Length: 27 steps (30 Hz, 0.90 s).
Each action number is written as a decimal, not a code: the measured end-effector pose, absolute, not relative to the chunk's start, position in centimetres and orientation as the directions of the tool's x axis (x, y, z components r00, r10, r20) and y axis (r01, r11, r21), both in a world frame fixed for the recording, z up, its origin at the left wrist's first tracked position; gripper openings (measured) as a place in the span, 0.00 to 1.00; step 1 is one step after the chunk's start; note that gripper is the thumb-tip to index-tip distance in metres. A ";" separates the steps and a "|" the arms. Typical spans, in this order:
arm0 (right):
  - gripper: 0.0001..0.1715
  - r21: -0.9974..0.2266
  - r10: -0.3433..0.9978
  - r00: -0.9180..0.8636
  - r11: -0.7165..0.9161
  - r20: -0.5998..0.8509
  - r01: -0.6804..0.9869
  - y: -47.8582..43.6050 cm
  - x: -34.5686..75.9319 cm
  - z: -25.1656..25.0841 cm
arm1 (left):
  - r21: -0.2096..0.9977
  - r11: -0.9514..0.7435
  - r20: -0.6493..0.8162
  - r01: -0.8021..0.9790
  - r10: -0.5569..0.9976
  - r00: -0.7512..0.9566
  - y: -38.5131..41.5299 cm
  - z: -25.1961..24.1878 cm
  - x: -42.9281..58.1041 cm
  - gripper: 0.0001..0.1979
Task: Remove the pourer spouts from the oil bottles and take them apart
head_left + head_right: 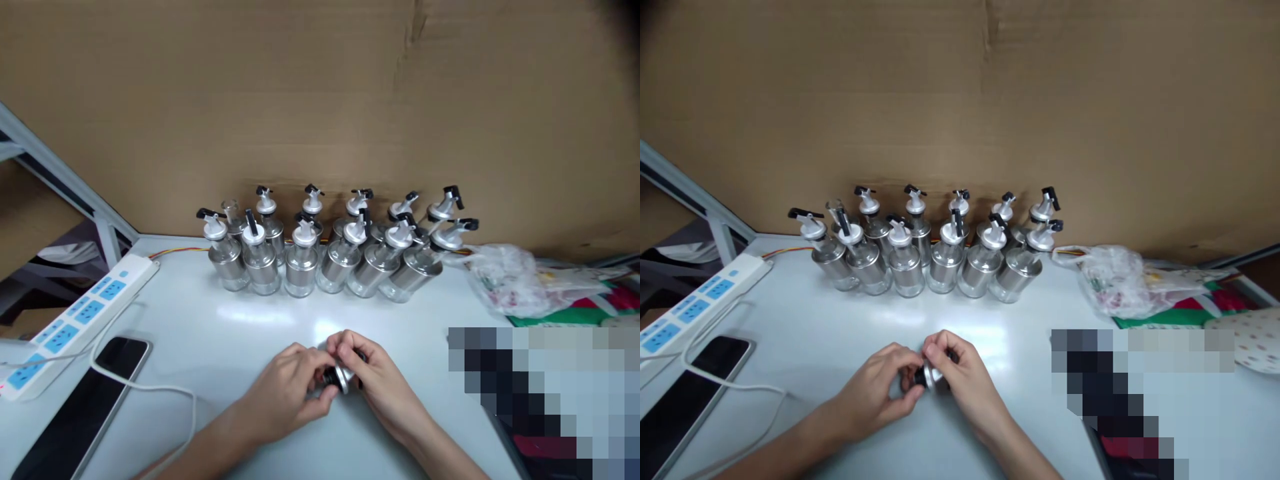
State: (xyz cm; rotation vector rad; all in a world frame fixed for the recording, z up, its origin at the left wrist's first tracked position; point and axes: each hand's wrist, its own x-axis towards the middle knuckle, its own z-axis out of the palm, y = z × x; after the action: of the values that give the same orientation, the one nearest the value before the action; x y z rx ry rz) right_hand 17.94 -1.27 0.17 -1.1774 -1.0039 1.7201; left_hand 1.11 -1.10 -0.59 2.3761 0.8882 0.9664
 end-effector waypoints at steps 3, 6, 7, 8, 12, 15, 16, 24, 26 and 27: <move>0.25 -0.860 0.895 -0.242 -0.434 -0.376 -0.269 -1.5 17.5 0.1 | 0.653 -0.652 0.423 0.387 0.737 0.527 -2.0 -1.0 1.7 0.09; 0.26 -0.761 0.886 -0.223 -0.463 -0.406 -0.454 -1.8 16.9 0.7 | 0.721 -0.607 0.400 0.333 0.758 0.516 -2.7 -1.8 2.2 0.07; 0.26 -0.731 0.885 -0.217 -0.463 -0.412 -0.501 -1.9 16.8 1.0 | 0.743 -0.591 0.399 0.314 0.767 0.502 -2.8 -2.0 2.3 0.07; 0.26 -0.708 0.884 -0.217 -0.463 -0.415 -0.532 -2.0 16.7 1.2 | 0.769 -0.569 0.401 0.292 0.784 0.473 -2.8 -2.3 2.4 0.07; 0.22 -0.751 0.918 -0.188 -0.394 -0.349 -0.530 -2.2 16.3 1.3 | 0.895 -0.370 0.279 0.249 0.900 0.334 -2.6 -2.5 2.8 0.06; 0.23 -0.869 0.957 -0.108 -0.289 -0.268 -0.402 -2.3 16.0 0.8 | 0.902 -0.313 0.219 0.299 0.926 0.309 -2.4 -2.0 3.1 0.07; 0.24 -0.884 0.960 -0.086 -0.279 -0.266 -0.376 -2.3 15.9 0.6 | 0.881 -0.347 0.248 0.321 0.918 0.310 -2.2 -1.7 3.0 0.07; 0.36 -0.887 0.954 0.029 -0.266 -0.299 -0.376 -2.7 16.4 1.2 | 0.717 -0.670 0.654 0.193 0.551 -0.518 6.8 5.1 -3.2 0.07; 0.36 -0.890 0.960 0.044 -0.238 -0.276 -0.389 -2.9 16.5 1.3 | 0.745 -0.662 0.533 0.078 0.520 -0.667 10.0 6.7 -5.7 0.09; 0.35 -0.884 0.964 0.040 -0.224 -0.263 -0.410 -3.0 16.6 1.3 | 0.771 -0.636 0.449 0.017 0.525 -0.724 11.4 7.2 -6.9 0.09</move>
State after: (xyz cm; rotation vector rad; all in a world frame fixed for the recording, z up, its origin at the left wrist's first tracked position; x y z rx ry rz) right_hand 16.59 -2.97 1.34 -1.1097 -0.6997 1.4841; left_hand -6.86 11.36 7.16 0.9747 1.1441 2.4067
